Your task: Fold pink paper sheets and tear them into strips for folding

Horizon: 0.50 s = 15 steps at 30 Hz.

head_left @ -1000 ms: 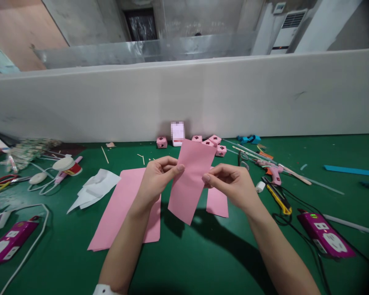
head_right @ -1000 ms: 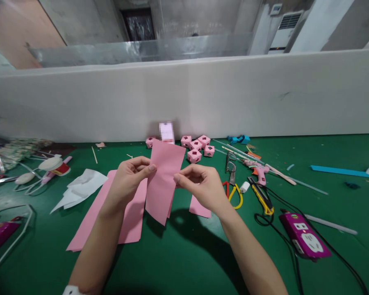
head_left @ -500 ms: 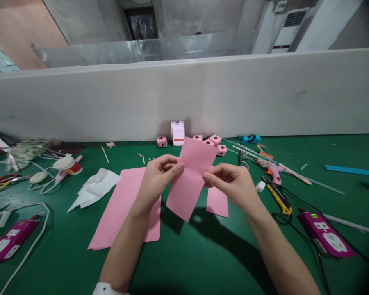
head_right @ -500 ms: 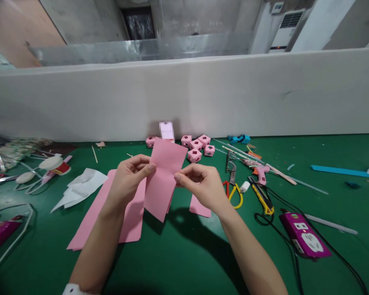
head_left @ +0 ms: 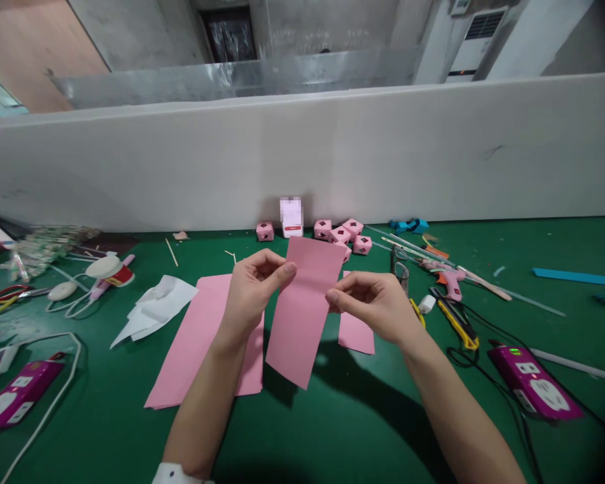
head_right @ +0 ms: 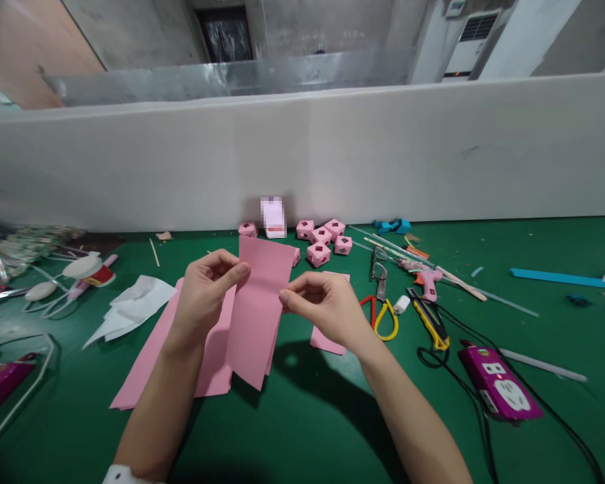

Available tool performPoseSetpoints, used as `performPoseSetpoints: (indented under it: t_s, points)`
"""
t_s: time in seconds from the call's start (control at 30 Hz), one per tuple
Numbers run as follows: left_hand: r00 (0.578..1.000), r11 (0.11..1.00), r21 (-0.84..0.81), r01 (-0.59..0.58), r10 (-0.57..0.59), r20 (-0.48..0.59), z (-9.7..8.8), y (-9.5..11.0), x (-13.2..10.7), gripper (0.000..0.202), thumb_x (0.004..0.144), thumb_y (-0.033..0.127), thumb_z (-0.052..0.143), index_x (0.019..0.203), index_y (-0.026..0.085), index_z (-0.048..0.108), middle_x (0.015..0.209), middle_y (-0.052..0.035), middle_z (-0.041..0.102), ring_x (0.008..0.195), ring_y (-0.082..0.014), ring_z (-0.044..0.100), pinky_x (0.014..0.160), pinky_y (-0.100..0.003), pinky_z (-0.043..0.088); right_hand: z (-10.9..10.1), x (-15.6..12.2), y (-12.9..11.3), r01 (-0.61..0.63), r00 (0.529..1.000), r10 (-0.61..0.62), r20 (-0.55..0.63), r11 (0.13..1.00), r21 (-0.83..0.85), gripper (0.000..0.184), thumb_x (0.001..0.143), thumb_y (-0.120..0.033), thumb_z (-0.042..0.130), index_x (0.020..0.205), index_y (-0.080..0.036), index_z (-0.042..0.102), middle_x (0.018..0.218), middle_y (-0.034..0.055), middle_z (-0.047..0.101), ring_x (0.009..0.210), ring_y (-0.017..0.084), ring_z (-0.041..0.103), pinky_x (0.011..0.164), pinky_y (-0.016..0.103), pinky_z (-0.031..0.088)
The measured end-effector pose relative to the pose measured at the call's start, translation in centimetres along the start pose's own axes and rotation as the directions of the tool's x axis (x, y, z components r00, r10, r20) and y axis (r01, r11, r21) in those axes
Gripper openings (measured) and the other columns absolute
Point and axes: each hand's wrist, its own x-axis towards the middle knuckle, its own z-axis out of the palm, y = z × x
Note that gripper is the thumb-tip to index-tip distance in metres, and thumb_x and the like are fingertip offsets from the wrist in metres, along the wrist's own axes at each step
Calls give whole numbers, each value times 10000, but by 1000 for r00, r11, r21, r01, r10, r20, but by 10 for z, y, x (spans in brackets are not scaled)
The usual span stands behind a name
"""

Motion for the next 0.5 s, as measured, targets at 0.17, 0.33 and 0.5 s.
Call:
performPoseSetpoints:
  t_s: [0.17, 0.33, 0.5]
  points:
    - [1000, 1000, 6, -27, 27, -15, -1, -3, 0, 252, 769, 364, 799, 700, 175, 648, 632, 24, 590, 589, -92, 513, 580, -216, 429, 1, 1, 2, 4, 1000, -5, 15, 1000, 19, 255, 765, -426, 791, 797, -180, 730, 756, 28, 728, 744, 188, 734, 785, 360, 645]
    - [1000, 999, 35, -24, 24, -8, 0, -2, 1, 220, 830, 390, 741, 783, 183, 684, 666, 23, 573, 617, -90, 503, 583, -205, 419, -1, 0, -2, 12, 999, -13, -37, 1000, -23, 237, 759, -407, 797, 774, -183, 722, 737, 26, 733, 712, 185, 735, 730, 326, 633]
    - [996, 999, 43, 23, -27, 82, -4, 0, 3, 196, 812, 378, 758, 851, 201, 684, 767, 6, 627, 664, -100, 549, 594, -202, 447, -3, 1, -2, 25, 998, -30, -56, 997, -74, 258, 760, -425, 792, 768, -180, 712, 730, 35, 733, 698, 180, 722, 710, 322, 613]
